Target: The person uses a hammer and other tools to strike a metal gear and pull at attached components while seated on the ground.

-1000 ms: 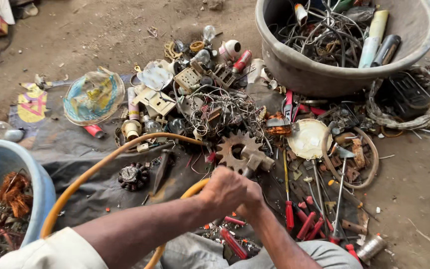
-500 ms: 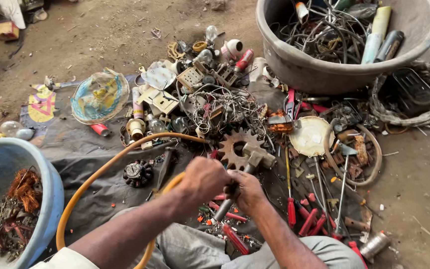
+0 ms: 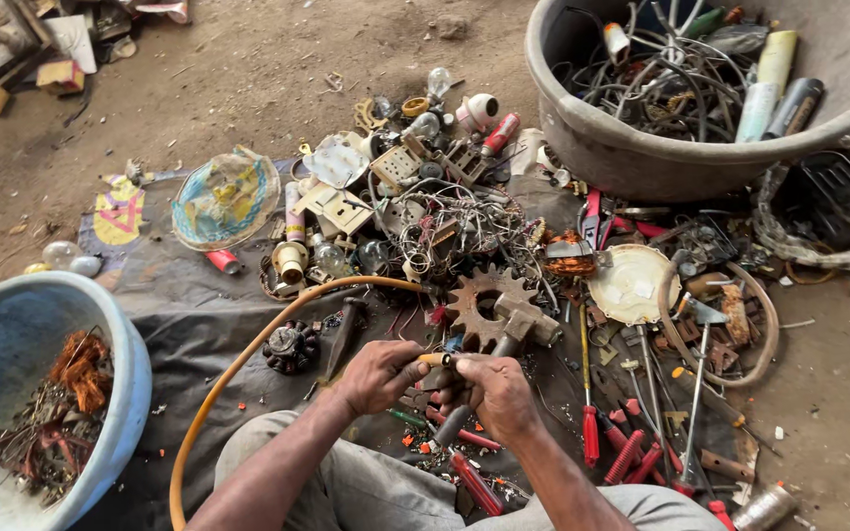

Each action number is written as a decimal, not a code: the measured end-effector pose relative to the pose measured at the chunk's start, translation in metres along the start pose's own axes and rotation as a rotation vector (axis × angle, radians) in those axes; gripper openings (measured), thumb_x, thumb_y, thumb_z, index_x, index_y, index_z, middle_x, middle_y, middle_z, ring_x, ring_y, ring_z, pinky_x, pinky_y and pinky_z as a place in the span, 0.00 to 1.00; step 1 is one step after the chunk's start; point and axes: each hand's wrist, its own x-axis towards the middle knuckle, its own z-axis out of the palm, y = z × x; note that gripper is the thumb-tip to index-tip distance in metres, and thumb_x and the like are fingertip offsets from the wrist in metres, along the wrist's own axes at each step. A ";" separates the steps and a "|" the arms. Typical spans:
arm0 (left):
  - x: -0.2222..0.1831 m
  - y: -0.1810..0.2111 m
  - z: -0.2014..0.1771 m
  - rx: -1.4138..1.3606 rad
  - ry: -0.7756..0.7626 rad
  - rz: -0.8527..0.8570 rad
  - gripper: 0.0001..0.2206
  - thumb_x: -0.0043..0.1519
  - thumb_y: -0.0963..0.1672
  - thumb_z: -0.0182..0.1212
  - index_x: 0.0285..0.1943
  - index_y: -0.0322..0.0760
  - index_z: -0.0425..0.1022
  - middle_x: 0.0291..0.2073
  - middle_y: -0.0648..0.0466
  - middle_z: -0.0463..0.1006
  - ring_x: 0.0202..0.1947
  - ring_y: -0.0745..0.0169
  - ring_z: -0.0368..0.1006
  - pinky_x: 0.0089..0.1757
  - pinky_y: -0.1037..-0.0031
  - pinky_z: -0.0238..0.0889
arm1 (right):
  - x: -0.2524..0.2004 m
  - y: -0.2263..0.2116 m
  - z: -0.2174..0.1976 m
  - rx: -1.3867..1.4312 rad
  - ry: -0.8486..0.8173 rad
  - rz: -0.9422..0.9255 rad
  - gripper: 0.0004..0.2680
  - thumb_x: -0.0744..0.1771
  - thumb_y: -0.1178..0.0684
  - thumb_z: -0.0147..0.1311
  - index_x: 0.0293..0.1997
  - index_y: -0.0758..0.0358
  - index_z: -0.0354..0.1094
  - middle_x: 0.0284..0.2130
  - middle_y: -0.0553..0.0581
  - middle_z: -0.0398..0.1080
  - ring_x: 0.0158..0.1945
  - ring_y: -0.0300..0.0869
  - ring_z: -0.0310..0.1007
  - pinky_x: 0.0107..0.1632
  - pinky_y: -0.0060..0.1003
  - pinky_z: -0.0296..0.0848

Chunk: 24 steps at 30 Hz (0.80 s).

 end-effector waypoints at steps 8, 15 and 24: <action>0.009 0.014 -0.014 0.413 0.005 -0.050 0.15 0.65 0.52 0.58 0.33 0.40 0.74 0.24 0.52 0.76 0.24 0.50 0.73 0.27 0.60 0.65 | 0.009 0.017 -0.011 0.055 0.112 -0.023 0.13 0.71 0.56 0.44 0.50 0.83 0.70 0.33 0.68 0.76 0.29 0.46 0.79 0.32 0.42 0.83; 0.016 0.029 -0.008 0.620 -0.067 -0.194 0.17 0.68 0.53 0.52 0.37 0.38 0.75 0.24 0.51 0.75 0.21 0.56 0.73 0.24 0.62 0.66 | 0.017 0.023 -0.011 0.058 0.373 -0.023 0.09 0.68 0.58 0.49 0.49 0.75 0.69 0.34 0.67 0.76 0.30 0.50 0.80 0.34 0.48 0.85; 0.010 0.035 -0.004 0.720 -0.023 -0.111 0.18 0.68 0.53 0.53 0.36 0.36 0.75 0.22 0.50 0.75 0.22 0.56 0.73 0.26 0.62 0.67 | 0.026 0.034 -0.029 0.180 0.367 0.004 0.06 0.68 0.60 0.49 0.44 0.73 0.67 0.33 0.66 0.76 0.32 0.50 0.79 0.37 0.48 0.83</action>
